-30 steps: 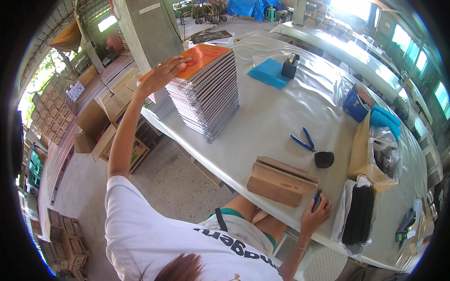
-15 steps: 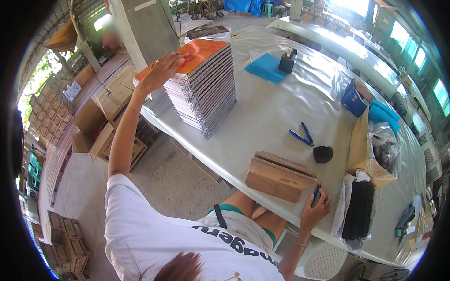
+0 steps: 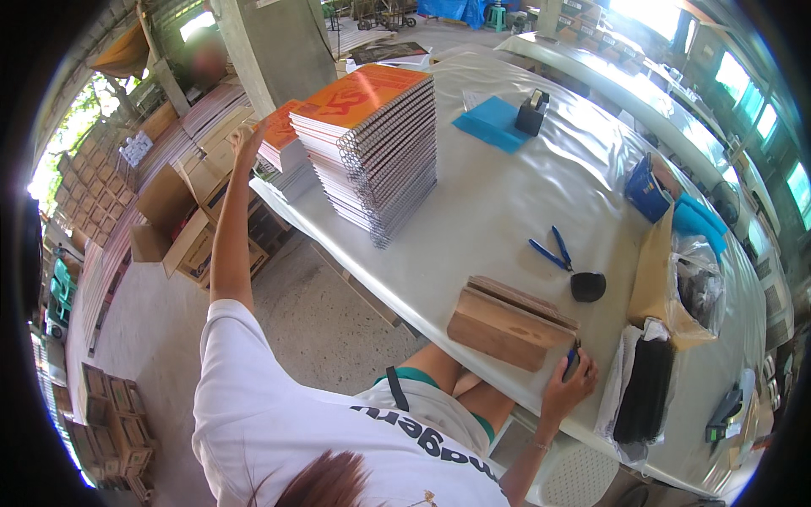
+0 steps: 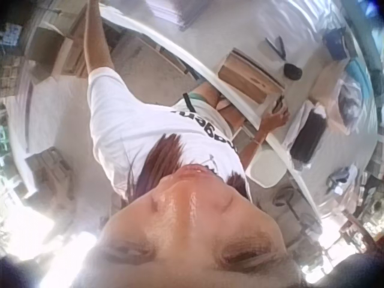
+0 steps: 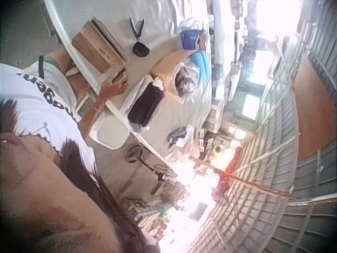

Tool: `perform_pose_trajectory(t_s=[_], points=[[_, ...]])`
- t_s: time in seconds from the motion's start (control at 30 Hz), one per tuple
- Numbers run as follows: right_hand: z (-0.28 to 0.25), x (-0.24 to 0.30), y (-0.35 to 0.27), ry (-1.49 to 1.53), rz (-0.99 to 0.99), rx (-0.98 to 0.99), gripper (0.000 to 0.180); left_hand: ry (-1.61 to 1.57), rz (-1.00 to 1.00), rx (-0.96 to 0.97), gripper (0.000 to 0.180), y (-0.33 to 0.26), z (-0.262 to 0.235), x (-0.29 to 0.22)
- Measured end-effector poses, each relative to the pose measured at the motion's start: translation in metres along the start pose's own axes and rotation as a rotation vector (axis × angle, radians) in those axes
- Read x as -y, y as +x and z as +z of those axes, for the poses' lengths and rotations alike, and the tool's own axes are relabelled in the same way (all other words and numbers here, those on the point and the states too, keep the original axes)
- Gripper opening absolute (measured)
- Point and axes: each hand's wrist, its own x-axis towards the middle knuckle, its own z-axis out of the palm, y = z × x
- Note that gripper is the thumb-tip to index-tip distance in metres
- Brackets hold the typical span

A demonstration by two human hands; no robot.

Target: The person binds notebooks by threading a spiral wire through the holes of a stack of papers and covers using a wooden guide and a small handheld tool, then trims the excess wire with pliers.

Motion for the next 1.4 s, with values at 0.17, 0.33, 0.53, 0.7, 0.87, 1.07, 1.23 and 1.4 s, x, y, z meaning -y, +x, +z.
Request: perform_pose_trajectory(t_s=[0.17, 0.33, 0.53, 0.7, 0.87, 1.07, 1.23, 1.4], points=[[0.000, -0.001, 0.000, -0.024, 0.016, 0.019, 0.036, -0.687, -0.280, 0.418, 0.045, 0.014, 0.036, 0.056], [0.002, -0.002, 0.000, -0.019, 0.016, 0.010, 0.036, -0.950, -0.237, 0.443, 0.024, 0.008, 0.031, 0.059], [0.002, -0.001, -0.001, -0.035, -0.006, -0.019, 0.036, -0.873, -0.232, 0.423, 0.026, 0.004, 0.020, 0.048], [0.000, 0.001, 0.000, -0.036, 0.007, -0.004, 0.036, -0.819, -0.217, 0.443, 0.031, 0.010, 0.026, 0.049], [0.003, -0.006, -0.001, 0.002, -0.002, -0.003, 0.034, -1.007, -0.243, 0.373, 0.023, 0.012, 0.031, 0.062], [-0.007, -0.011, 0.013, 0.073, -0.141, -0.337, 0.025, -1.294, -0.036, -0.095, 0.031, -0.044, -0.037, 0.028], [-0.048, 0.053, 0.037, 0.509, -0.044, -0.326, 0.029, -1.740, 0.357, -0.076, 0.045, -0.180, -0.131, -0.069], [-0.090, 0.166, 0.046, 1.050, -0.110, 0.021, 0.034, -1.801, 0.295, 0.371, 0.060, -0.343, -0.179, -0.154]])
